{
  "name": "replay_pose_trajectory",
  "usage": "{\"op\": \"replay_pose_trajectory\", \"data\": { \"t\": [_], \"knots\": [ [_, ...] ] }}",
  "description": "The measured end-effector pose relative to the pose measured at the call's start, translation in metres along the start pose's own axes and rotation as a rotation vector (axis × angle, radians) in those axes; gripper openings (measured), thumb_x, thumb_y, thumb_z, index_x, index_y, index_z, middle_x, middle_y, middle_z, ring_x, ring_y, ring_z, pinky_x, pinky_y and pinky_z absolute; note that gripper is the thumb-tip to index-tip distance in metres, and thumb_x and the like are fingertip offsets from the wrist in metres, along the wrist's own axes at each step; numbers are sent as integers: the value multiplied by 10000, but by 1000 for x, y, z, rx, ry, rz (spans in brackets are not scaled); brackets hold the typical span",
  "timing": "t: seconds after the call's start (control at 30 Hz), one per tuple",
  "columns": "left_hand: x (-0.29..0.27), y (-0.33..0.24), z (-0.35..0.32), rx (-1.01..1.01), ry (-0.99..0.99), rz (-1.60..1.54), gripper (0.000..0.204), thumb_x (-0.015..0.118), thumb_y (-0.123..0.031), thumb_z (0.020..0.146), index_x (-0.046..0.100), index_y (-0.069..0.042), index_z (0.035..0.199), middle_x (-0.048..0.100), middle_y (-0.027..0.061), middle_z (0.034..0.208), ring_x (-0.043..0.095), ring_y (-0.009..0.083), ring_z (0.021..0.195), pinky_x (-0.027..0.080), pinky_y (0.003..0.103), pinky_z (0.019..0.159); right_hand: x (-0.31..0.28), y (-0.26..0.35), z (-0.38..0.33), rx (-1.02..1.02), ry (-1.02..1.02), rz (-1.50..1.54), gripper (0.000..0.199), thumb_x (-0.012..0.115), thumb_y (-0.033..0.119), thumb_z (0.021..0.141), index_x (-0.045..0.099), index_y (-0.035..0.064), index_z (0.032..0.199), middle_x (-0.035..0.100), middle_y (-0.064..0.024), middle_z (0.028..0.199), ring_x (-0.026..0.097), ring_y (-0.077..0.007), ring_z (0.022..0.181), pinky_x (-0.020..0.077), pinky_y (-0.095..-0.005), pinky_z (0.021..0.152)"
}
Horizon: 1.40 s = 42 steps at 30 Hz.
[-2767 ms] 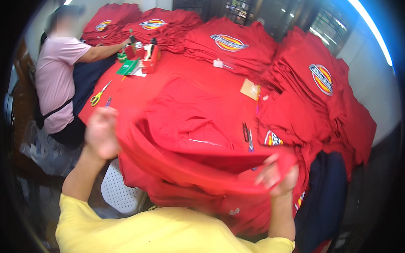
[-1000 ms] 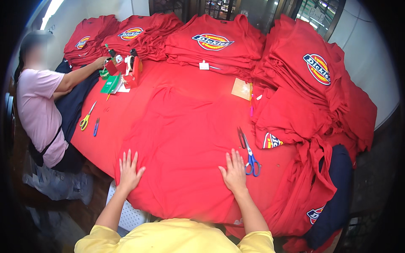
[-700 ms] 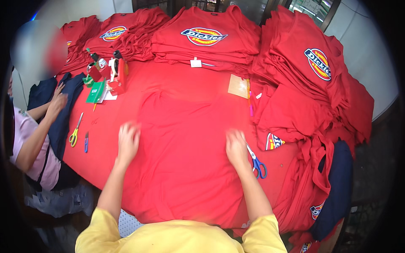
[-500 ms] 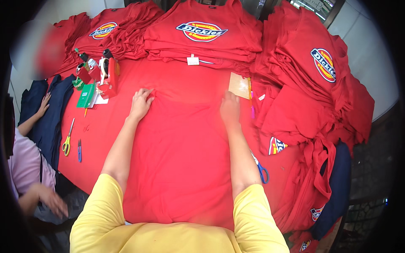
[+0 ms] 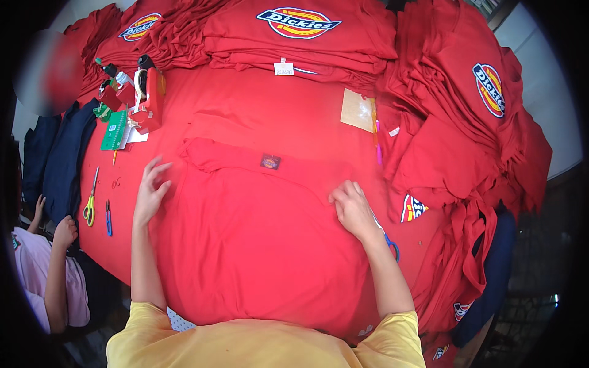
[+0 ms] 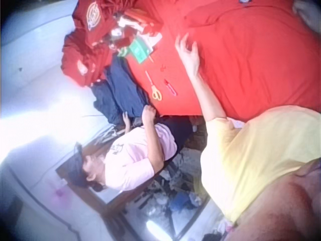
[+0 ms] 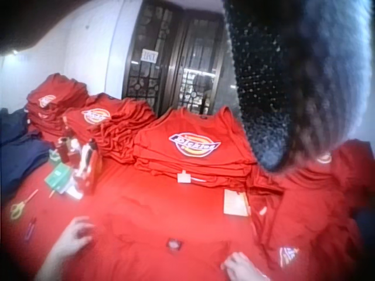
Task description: The person picks up red shirts from a stack, spreads them out on a table to check for loose threads, and trims several threads near the collar and seams using shears.
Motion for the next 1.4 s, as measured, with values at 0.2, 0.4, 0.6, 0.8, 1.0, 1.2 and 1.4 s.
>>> {"op": "replay_pose_trajectory", "data": {
  "t": [0.2, 0.4, 0.6, 0.8, 1.0, 1.2, 1.4],
  "knots": [
    [-35, -14, -90, -309, 64, 333, 280, 772, -140, 763, 632, 14, 950, 623, 113, 781, 587, 207, 698, 490, 342, 664, -16, 48, 50, 116, 167, -95, 106, 606, 106, 832, 620, 37, 911, 572, -148, 951, 574, -348, 964, 474, -429, 842],
    [-21, -14, -134, -201, -111, 258, 313, 787, -162, 751, 604, 8, 940, 625, 116, 823, 617, 222, 668, 506, 347, 640, 96, 155, 173, -270, -166, 158, 258, 581, 217, 917, 646, 7, 1053, 601, -171, 997, 578, -340, 1011, 474, -418, 896],
    [-14, -46, -148, 8, -260, 281, 180, 630, -13, 781, 620, -38, 959, 576, 128, 880, 589, 296, 785, 494, 401, 722, 129, 187, 212, -128, -113, 161, 259, 509, 0, 782, 674, 30, 980, 630, -193, 1023, 597, -365, 997, 491, -433, 889],
    [47, -112, -212, 328, 184, 244, 355, 644, -24, 768, 651, -105, 1113, 531, 104, 879, 566, 287, 847, 471, 380, 770, 1, 12, 139, 296, -353, 15, 205, 623, 52, 825, 663, 42, 1026, 671, -180, 1044, 645, -295, 981, 505, -358, 840],
    [79, -95, -237, 185, 169, 185, 452, 676, -61, 781, 543, -53, 1213, 547, 134, 1021, 554, 321, 977, 466, 403, 853, -52, -12, -57, 381, -74, -192, 291, 684, 218, 834, 650, 97, 1097, 595, -165, 1084, 541, -371, 1037, 432, -456, 894],
    [87, -92, -229, 253, 126, 234, 390, 699, -55, 770, 561, -14, 1133, 550, 151, 1077, 545, 344, 1016, 468, 417, 880, -28, -22, -169, 498, -148, -320, 310, 631, 201, 886, 636, 141, 1189, 518, -119, 1212, 487, -326, 1095, 407, -483, 904],
    [75, -65, -210, -149, -190, -357, 184, 584, -69, 926, 567, 15, 1089, 636, 75, 897, 607, 151, 855, 484, 283, 787, -27, -5, -171, 457, -336, -388, 255, 615, 134, 881, 646, 106, 1132, 529, -116, 1188, 495, -321, 1055, 408, -457, 902]
  ]
}}
Point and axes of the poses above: each hand's wrist, its own z-axis towards the middle knuckle, its own x-axis out of the palm, y = z × x, the point moved 2 cm from there along z, towards the middle knuckle
